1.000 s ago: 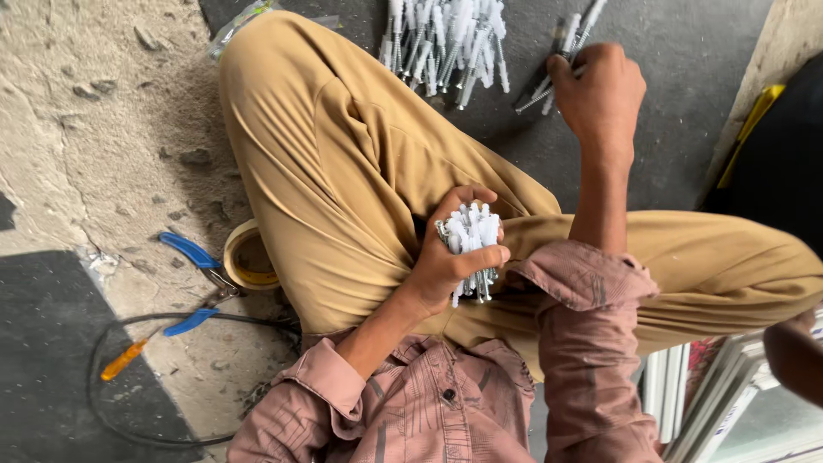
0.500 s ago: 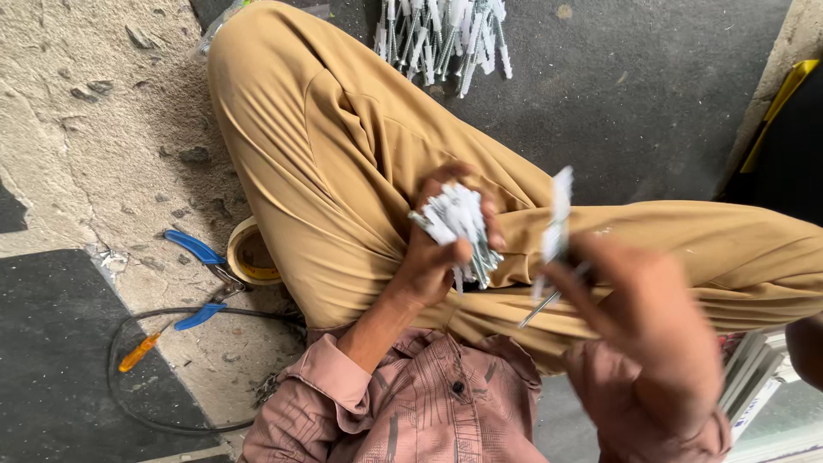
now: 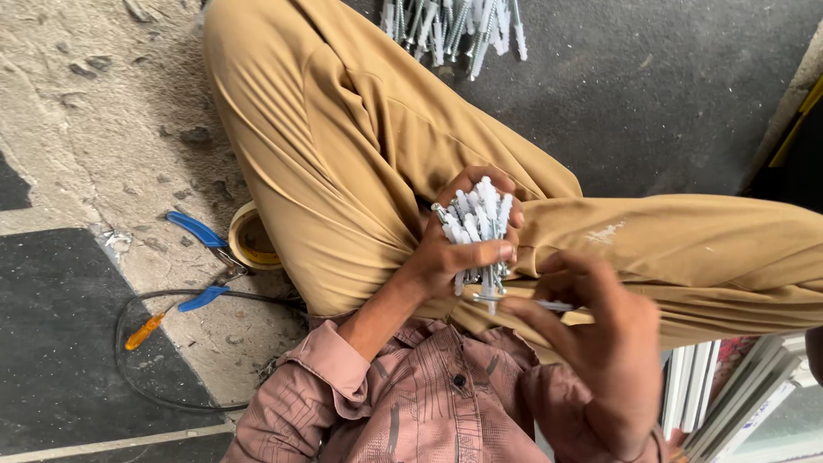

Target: The person sits on the floor and inserts screws into white plastic wall anchors one at a time, gathering the paired anchors and screws into a bundle in one hand while picking additional pieces from piles on the floor. The bundled assemblies are placed back onto the floor mat.

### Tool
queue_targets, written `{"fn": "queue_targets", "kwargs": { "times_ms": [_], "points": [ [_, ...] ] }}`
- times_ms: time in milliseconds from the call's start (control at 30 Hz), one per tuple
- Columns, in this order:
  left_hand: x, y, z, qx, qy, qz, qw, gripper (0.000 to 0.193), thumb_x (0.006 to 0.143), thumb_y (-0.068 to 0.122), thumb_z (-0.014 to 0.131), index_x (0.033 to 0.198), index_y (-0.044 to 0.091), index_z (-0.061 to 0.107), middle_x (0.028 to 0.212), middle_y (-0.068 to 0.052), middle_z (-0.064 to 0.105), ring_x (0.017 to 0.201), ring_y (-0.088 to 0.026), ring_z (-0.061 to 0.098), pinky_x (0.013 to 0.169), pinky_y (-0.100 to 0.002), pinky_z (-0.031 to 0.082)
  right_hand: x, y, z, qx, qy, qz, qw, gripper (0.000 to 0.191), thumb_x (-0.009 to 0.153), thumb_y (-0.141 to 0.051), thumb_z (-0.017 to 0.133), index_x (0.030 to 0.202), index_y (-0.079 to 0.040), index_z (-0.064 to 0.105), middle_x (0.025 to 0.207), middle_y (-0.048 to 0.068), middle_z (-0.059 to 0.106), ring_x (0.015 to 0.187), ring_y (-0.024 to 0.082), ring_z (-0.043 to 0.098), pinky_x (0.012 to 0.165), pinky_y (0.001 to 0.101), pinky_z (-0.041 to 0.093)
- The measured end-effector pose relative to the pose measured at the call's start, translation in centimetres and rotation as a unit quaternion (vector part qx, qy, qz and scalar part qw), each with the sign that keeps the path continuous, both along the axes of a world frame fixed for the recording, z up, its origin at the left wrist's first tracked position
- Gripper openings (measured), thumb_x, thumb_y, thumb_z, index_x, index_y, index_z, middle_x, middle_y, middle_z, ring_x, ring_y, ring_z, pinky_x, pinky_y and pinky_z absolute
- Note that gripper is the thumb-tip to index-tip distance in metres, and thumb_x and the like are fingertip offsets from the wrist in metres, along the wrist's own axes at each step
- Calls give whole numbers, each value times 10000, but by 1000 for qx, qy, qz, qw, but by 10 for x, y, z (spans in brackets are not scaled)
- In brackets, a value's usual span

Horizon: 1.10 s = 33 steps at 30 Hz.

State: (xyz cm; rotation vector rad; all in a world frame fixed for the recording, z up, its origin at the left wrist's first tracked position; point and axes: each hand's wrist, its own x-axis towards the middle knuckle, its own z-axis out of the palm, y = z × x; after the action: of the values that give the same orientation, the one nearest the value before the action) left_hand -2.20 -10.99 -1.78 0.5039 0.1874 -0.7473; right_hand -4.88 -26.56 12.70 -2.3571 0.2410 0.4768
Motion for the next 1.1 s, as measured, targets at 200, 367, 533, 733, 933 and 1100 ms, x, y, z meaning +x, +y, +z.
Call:
{"fn": "queue_targets", "kwargs": {
  "times_ms": [200, 367, 533, 733, 933, 1100],
  "points": [
    [0, 1, 5, 3, -143, -70, 987, 807, 748, 175, 915, 1433, 76, 500, 1279, -101, 588, 1179, -187, 596, 1074, -342, 525, 25, -31, 1, 37, 79, 172, 981, 466, 824, -293, 856, 1145, -50, 622, 813, 31, 791, 664, 99, 798, 570, 254, 572],
    [-12, -1, 8, -96, -128, -145, 976, 1039, 666, 277, 1010, 1518, 109, 439, 1425, -104, 573, 1367, -227, 576, 1234, -375, 509, 19, -32, 6, -11, 11, 167, 986, 690, 737, -337, 843, 1265, 24, 586, 945, 121, 778, 797, 198, 782, 619, 292, 614],
    [-44, 7, 37, 51, -236, -181, 953, 821, 750, 134, 889, 1475, 81, 507, 1281, -78, 703, 962, -159, 756, 813, -253, 670, 3, -47, 23, 119, 36, 124, 984, 581, 745, -279, 820, 1240, -26, 648, 1002, 101, 798, 855, 183, 823, 736, 317, 613],
    [-66, 42, 52, 21, -153, -184, 971, 817, 814, 72, 800, 1555, 65, 455, 1163, -74, 689, 1025, -132, 701, 944, -261, 596, -50, -23, 3, 189, -157, 11, 969, 331, 950, -250, 731, 1189, -55, 610, 1157, 170, 703, 1043, 314, 752, 952, 396, 632],
    [-93, 53, 66, 204, -252, -144, 935, 951, 745, 178, 926, 1517, 50, 387, 1356, -137, 631, 1238, -261, 696, 1040, -358, 592, -107, 8, -29, 194, -95, 121, 969, 850, 916, -689, 575, 1369, 30, 582, 1378, 242, 633, 1417, 445, 536, 1188, 546, 413],
    [-107, 58, 69, 193, -210, -174, 943, 1030, 754, 202, 924, 1589, 43, 343, 1407, -169, 607, 1311, -283, 669, 1108, -382, 562, -133, 18, -28, 171, -104, 95, 975, 1023, 897, -716, 642, 1491, 83, 409, 1482, 267, 544, 1476, 470, 436, 1224, 586, 328]
  ]
}}
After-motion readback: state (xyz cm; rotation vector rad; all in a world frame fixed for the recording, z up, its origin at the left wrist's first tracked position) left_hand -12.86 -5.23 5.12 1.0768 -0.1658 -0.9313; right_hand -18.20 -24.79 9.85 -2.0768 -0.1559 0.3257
